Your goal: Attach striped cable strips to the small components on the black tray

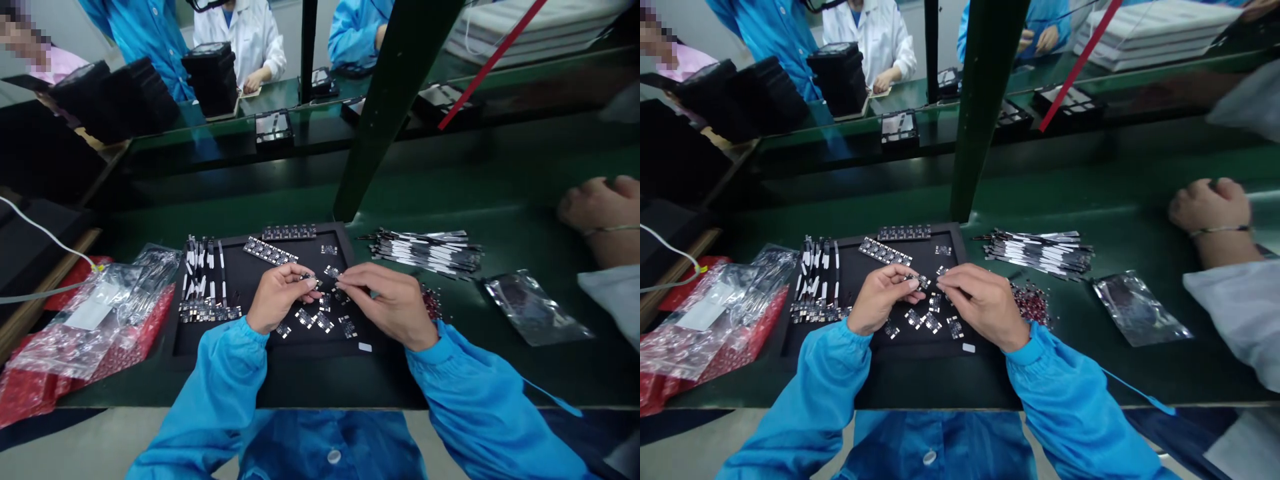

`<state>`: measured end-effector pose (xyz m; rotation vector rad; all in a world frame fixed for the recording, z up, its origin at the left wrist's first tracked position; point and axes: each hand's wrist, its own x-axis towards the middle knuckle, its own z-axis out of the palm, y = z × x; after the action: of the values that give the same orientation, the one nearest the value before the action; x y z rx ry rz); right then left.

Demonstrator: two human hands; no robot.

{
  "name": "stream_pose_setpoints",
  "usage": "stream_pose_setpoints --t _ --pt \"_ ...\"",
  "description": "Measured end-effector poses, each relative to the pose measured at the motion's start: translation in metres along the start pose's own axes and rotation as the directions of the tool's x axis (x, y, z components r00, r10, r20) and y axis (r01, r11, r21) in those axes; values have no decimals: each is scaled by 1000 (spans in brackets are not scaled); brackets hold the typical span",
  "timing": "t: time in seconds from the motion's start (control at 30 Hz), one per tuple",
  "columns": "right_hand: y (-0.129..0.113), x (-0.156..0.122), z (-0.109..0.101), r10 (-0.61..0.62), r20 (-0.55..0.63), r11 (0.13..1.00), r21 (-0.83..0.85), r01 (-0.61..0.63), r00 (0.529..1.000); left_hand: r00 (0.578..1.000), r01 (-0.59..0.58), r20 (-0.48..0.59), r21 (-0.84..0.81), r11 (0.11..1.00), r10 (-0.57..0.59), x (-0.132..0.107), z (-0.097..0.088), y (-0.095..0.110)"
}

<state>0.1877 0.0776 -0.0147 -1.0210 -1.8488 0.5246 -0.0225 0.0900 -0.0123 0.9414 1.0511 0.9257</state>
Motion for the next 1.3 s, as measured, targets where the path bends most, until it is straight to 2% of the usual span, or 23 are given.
stream_pose_setpoints --t 0.07,0.27,0.77,0.9,1.07,1.3 --pt "1 0 1 -62 -5 998 -2 62 998 1000 -9 2 -2 1000 9 0 0 1" --pt "1 1 2 -109 -43 994 -27 108 993 1000 2 9 -17 1000 -2 -1 0 3" --pt "2 -1 7 -97 -15 995 13 97 995 997 72 28 -123 990 -69 -1 2 5" --pt "0 0 9 -106 -23 994 -8 106 994 999 31 -23 -113 993 -34 1 0 1" --pt "0 2 13 -87 -58 995 -46 84 994 988 -101 -108 58 993 107 5 -4 -4" --pt "2 2 16 -51 -84 999 -21 50 995 994 -92 -60 24 996 93 3 3 -2"
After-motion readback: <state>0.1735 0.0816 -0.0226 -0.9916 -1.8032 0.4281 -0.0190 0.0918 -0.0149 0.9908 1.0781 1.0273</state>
